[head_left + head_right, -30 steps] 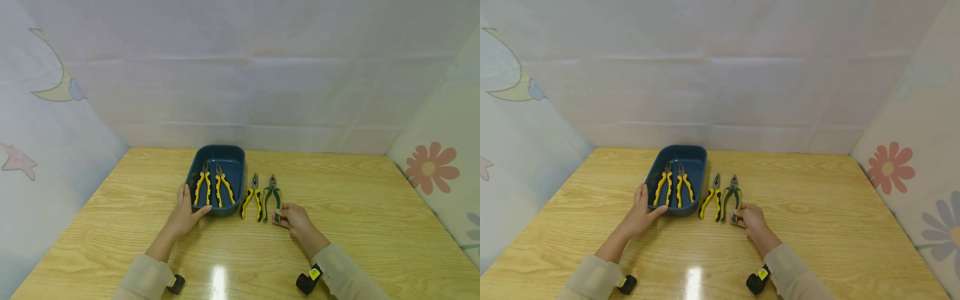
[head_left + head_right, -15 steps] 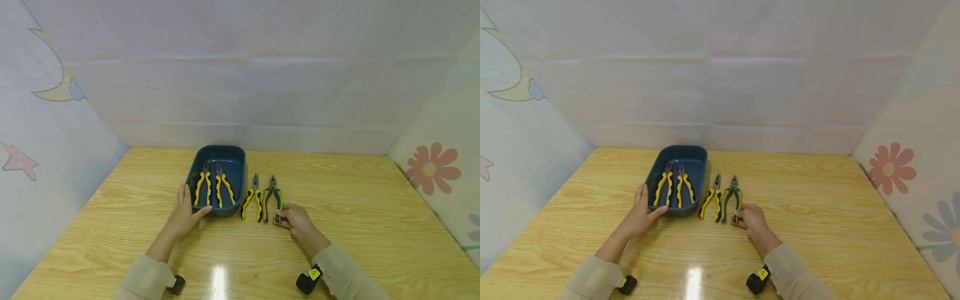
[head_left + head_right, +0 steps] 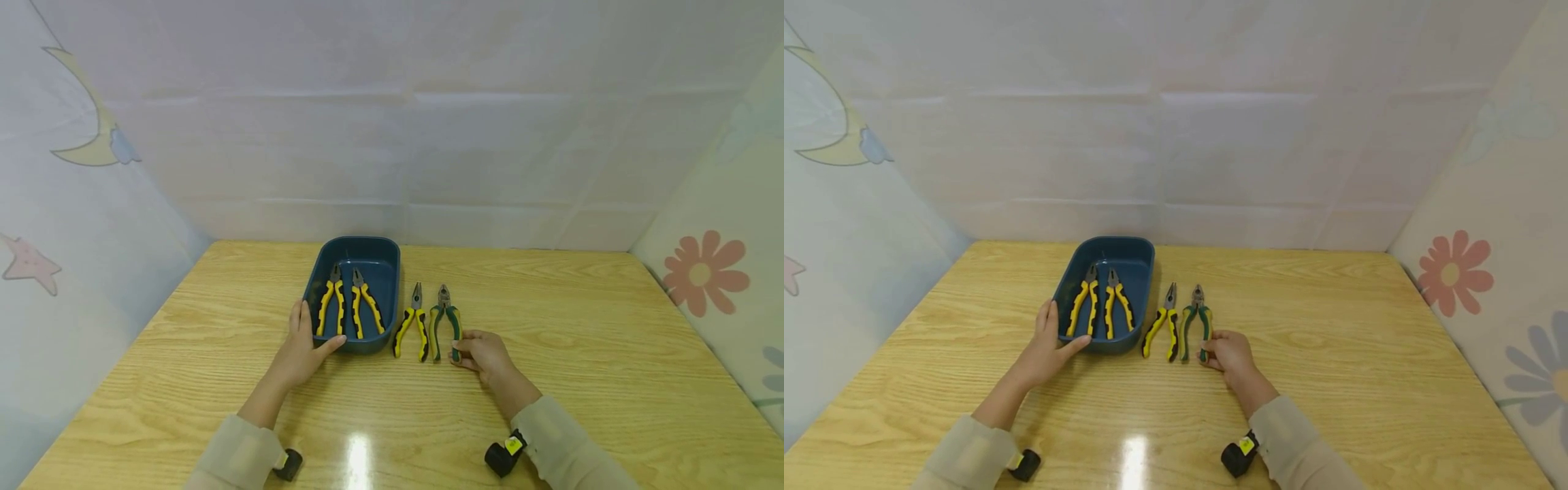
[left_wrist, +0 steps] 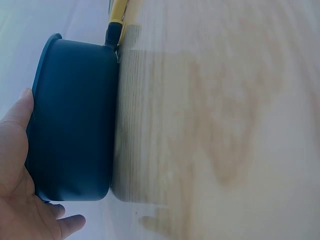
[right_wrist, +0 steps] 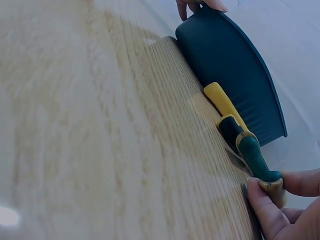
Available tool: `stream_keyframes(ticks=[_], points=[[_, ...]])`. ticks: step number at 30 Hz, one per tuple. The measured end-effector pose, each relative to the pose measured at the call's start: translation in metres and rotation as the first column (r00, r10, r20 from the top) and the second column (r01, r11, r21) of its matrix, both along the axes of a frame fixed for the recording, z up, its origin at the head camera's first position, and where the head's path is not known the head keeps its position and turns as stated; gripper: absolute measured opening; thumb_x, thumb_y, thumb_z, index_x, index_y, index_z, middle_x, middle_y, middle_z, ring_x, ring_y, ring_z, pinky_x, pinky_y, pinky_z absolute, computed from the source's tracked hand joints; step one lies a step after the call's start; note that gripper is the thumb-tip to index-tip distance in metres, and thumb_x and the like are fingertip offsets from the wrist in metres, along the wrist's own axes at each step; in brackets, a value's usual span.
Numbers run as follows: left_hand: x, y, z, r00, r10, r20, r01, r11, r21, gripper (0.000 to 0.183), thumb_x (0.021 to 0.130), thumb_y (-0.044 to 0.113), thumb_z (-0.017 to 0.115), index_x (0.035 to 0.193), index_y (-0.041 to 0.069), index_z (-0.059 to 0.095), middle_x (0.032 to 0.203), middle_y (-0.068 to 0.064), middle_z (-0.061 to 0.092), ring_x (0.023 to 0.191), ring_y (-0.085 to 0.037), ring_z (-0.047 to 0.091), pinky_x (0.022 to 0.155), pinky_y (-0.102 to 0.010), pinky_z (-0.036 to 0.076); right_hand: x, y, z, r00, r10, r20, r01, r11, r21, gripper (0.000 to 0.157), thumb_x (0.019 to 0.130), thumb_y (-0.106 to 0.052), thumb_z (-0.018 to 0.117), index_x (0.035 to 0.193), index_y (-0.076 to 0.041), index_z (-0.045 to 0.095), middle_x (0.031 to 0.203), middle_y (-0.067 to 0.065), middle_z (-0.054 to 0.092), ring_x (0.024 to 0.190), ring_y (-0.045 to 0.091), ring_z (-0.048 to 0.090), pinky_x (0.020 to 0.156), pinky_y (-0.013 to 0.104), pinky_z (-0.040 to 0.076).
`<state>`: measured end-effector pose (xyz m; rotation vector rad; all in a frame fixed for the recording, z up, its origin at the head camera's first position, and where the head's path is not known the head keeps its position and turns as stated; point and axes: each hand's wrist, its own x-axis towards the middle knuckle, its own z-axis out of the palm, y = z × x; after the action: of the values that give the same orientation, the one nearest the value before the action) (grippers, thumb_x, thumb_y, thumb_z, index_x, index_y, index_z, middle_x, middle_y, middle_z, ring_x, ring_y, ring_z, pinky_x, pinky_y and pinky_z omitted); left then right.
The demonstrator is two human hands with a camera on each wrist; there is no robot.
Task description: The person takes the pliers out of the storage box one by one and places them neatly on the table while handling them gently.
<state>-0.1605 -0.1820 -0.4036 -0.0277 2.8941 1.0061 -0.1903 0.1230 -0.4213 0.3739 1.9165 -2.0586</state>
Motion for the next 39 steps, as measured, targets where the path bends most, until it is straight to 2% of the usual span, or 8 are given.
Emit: stream_keyframes(ticks=[5,15,18,23,25,28,32,39], points=[[0.0000,0.0001,-0.0008,1.000,0.000,-0.002,0.000,1.000,0.004,0.100,0.077,0.059,0.048,0.136,0.007,-0.014,0.140,-0.009,-0.020,0.119,-0.043,0.023,0.087,-0.053,0.031,0.0008,-0.0006,0.0000,0.999,0.015,-0.030,-0.013,0.997,0.082,0.040,0.083,0.004,0.050,0.118,0.017,0.039,0.093,0.020,0.054,0.068,0.015,0.057,0.062,0.028,0.050],[0.0013,0.0006,-0.0007,1.000,0.003,-0.002,-0.003,1.000,0.012,0.099,0.078,0.056,0.049,0.136,0.008,-0.014,0.140,-0.008,-0.020,0.121,-0.042,0.021,0.089,-0.053,0.029,0.0009,-0.0011,-0.0006,0.995,0.012,-0.099,0.013,0.969,0.247,0.036,0.078,0.005,0.056,0.109,0.020,0.046,0.096,0.028,0.052,0.066,0.017,0.059,0.057,0.028,0.050],[0.0015,0.0004,-0.0004,1.000,0.000,-0.004,0.000,1.000,0.009,0.099,0.078,0.057,0.049,0.136,0.007,-0.014,0.140,-0.009,-0.020,0.120,-0.043,0.021,0.088,-0.053,0.030,0.0004,-0.0011,-0.0005,0.990,0.046,-0.134,0.005,0.933,0.359,0.032,0.077,0.003,0.058,0.104,0.019,0.051,0.093,0.028,0.054,0.064,0.020,0.059,0.056,0.028,0.049],[0.0008,-0.0004,-0.0009,1.000,-0.009,-0.004,0.009,1.000,0.007,0.101,0.076,0.061,0.047,0.136,0.007,-0.015,0.140,-0.010,-0.020,0.120,-0.043,0.020,0.088,-0.053,0.029,-0.0002,-0.0012,0.0004,0.978,0.118,-0.174,0.000,0.827,0.563,0.027,0.075,-0.005,0.062,0.094,0.013,0.059,0.090,0.024,0.058,0.076,0.027,0.055,0.061,0.032,0.046],[0.0008,-0.0007,-0.0008,1.000,-0.011,-0.006,0.011,1.000,0.007,0.102,0.076,0.062,0.046,0.136,0.008,-0.015,0.140,-0.009,-0.020,0.121,-0.043,0.020,0.088,-0.054,0.029,-0.0007,-0.0016,0.0011,0.974,0.136,-0.180,-0.001,0.799,0.601,0.024,0.075,-0.007,0.063,0.091,0.012,0.060,0.086,0.021,0.059,0.077,0.027,0.054,0.060,0.032,0.045],[0.0005,-0.0009,-0.0003,1.000,-0.012,-0.010,0.012,1.000,0.006,0.101,0.076,0.062,0.046,0.136,0.008,-0.015,0.140,-0.009,-0.020,0.120,-0.044,0.021,0.088,-0.054,0.030,-0.0020,-0.0018,0.0012,0.971,0.156,-0.180,-0.010,0.780,0.626,0.021,0.075,-0.007,0.064,0.086,0.010,0.060,0.078,0.016,0.060,0.070,0.025,0.054,0.054,0.030,0.043],[-0.0001,-0.0009,0.0008,1.000,-0.014,-0.010,0.014,1.000,0.005,0.101,0.077,0.061,0.046,0.136,0.007,-0.015,0.140,-0.009,-0.020,0.119,-0.044,0.022,0.087,-0.054,0.030,-0.0029,-0.0020,0.0024,0.970,0.166,-0.175,-0.019,0.776,0.630,0.019,0.074,-0.007,0.065,0.083,0.009,0.060,0.073,0.012,0.059,0.062,0.020,0.053,0.049,0.027,0.041],[-0.0001,-0.0004,0.0014,1.000,-0.009,-0.005,0.009,1.000,0.002,0.100,0.078,0.058,0.047,0.136,0.007,-0.015,0.140,-0.010,-0.020,0.118,-0.045,0.023,0.086,-0.054,0.031,-0.0028,-0.0017,0.0058,0.968,0.187,-0.168,-0.032,0.753,0.657,0.019,0.074,-0.009,0.066,0.079,0.007,0.060,0.072,0.011,0.058,0.059,0.019,0.049,0.047,0.026,0.038]])
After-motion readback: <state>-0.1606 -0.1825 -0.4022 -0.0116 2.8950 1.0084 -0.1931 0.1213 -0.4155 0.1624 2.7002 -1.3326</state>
